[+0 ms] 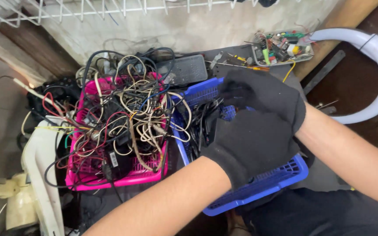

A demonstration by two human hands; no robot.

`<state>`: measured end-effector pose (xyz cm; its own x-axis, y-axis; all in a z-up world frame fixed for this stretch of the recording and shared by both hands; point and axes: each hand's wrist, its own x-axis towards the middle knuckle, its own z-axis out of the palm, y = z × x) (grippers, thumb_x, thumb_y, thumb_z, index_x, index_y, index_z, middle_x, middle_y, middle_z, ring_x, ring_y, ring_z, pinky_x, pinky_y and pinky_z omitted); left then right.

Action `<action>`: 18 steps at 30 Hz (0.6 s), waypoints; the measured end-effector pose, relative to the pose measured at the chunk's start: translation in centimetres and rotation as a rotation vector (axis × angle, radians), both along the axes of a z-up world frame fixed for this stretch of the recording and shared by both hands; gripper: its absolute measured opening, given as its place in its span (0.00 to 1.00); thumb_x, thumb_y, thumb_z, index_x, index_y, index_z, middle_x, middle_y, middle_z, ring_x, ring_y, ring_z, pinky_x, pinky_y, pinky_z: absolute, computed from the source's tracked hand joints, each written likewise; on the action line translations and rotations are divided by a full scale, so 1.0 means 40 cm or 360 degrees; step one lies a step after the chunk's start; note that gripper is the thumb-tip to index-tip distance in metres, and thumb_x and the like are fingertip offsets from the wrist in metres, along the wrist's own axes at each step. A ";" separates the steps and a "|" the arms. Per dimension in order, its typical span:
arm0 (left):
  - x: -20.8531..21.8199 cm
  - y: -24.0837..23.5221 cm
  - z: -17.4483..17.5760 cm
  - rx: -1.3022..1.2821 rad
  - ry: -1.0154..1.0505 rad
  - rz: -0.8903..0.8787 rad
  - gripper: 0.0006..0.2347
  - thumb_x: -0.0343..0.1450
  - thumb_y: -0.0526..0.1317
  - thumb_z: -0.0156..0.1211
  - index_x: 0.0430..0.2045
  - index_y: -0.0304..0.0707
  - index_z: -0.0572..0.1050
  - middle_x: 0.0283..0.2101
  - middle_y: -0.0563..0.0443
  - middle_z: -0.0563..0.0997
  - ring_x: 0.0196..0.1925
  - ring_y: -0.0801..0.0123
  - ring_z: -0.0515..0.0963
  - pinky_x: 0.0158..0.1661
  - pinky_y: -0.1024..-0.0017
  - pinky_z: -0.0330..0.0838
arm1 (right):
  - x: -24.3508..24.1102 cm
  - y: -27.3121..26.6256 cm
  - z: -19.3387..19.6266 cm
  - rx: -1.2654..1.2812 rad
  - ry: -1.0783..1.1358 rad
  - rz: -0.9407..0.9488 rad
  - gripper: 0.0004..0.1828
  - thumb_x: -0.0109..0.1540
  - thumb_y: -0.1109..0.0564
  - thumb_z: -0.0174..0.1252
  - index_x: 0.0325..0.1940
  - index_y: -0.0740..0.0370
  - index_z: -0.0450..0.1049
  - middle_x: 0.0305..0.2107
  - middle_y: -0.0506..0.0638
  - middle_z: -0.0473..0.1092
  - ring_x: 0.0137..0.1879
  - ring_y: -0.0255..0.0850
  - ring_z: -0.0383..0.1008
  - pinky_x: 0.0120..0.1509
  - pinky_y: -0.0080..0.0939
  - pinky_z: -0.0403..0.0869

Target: The person sorts tangled electrical cables and power adapters from a pink basket into a blue basket. They pick up individual cables, untangle them slightly, and place them into the blue basket while wearing black gloves.

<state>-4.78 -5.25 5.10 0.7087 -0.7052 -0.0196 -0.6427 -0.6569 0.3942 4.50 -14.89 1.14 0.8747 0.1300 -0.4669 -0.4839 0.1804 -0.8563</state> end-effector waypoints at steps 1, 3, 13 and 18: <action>0.018 0.012 -0.037 0.0011 -0.0001 0.0020 0.17 0.67 0.49 0.49 0.31 0.40 0.85 0.35 0.41 0.86 0.35 0.39 0.84 0.36 0.44 0.74 | -0.024 0.010 0.019 0.0011 -0.0001 0.0020 0.13 0.62 0.51 0.57 0.39 0.64 0.76 0.36 0.53 0.77 0.45 0.44 0.80 0.53 0.42 0.79; 0.056 0.041 -0.110 -0.0320 -0.0171 -0.0117 0.17 0.66 0.49 0.47 0.28 0.37 0.82 0.29 0.39 0.84 0.32 0.46 0.83 0.36 0.48 0.73 | -0.065 0.029 0.059 -0.0618 -0.0381 0.0168 0.19 0.68 0.50 0.51 0.27 0.62 0.74 0.27 0.54 0.75 0.34 0.40 0.72 0.45 0.41 0.73; 0.044 0.419 0.159 -0.0100 0.0290 0.0378 0.24 0.70 0.58 0.37 0.41 0.48 0.82 0.45 0.44 0.86 0.47 0.52 0.85 0.46 0.55 0.72 | -0.082 0.089 0.002 -0.1696 -0.0619 0.1066 0.17 0.66 0.42 0.48 0.50 0.46 0.78 0.40 0.46 0.83 0.32 0.42 0.81 0.48 0.43 0.79; 0.104 0.589 0.101 0.0071 -0.0535 0.1289 0.14 0.70 0.46 0.47 0.30 0.42 0.81 0.34 0.39 0.84 0.42 0.38 0.82 0.39 0.42 0.71 | -0.097 0.214 0.049 -0.1639 -0.2160 0.0972 0.14 0.67 0.45 0.54 0.50 0.53 0.76 0.36 0.52 0.76 0.45 0.53 0.76 0.52 0.53 0.72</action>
<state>-0.64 18.30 9.15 0.9642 0.0134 0.2648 -0.0499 -0.9717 0.2309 0.62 -6.33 3.10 0.6200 0.6961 0.3619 0.7842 -0.5366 -0.3114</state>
